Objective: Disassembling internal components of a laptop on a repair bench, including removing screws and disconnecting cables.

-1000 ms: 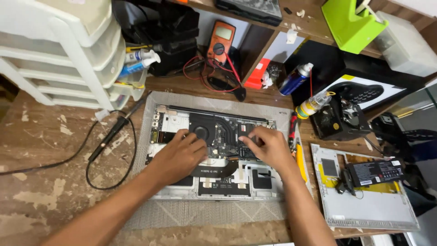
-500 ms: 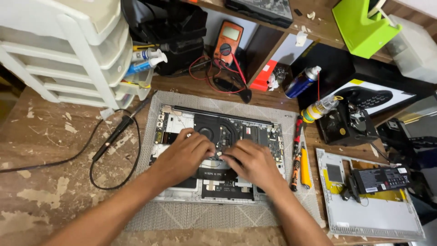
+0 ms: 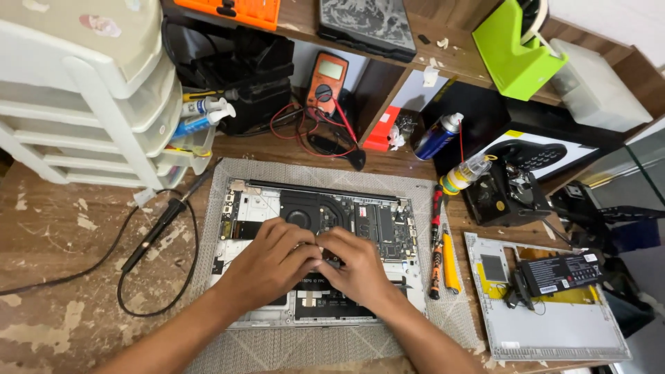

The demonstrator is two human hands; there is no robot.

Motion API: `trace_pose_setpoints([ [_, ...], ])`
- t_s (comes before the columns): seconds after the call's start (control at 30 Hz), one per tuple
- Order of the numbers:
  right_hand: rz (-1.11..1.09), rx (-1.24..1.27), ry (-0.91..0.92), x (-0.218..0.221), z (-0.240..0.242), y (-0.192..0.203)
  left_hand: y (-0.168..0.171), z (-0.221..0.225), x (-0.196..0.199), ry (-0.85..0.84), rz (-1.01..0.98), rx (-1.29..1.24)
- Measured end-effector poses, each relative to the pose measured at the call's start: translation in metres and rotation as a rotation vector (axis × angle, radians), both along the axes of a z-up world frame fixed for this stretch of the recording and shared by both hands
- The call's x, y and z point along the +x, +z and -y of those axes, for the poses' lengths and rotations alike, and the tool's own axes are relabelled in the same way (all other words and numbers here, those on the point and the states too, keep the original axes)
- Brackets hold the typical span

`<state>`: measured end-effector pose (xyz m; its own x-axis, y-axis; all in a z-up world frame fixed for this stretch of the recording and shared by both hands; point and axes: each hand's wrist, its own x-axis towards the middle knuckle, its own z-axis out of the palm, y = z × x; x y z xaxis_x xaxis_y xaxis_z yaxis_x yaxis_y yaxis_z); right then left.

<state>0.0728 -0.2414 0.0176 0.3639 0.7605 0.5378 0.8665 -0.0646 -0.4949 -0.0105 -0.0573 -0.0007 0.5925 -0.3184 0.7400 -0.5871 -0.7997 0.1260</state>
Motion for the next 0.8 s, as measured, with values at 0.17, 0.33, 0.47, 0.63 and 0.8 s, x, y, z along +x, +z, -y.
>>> trace_pose_setpoints([
  [0.17,-0.094,0.147,-0.084,-0.009,-0.013,0.002,-0.009,-0.002,0.007,-0.011,0.178,-0.085],
  [0.33,-0.058,0.202,-0.105,-0.002,-0.013,-0.010,-0.001,-0.008,0.006,-0.006,0.169,-0.136],
  [0.47,0.129,0.211,-0.152,0.000,-0.013,0.001,0.009,-0.017,0.004,-0.001,0.097,-0.231],
  [0.63,0.298,0.234,-0.143,0.005,-0.009,0.003,0.003,-0.031,0.008,0.019,0.111,-0.182],
  [0.8,0.390,0.223,-0.136,0.006,-0.005,0.002,-0.011,-0.027,0.016,0.069,0.149,-0.138],
])
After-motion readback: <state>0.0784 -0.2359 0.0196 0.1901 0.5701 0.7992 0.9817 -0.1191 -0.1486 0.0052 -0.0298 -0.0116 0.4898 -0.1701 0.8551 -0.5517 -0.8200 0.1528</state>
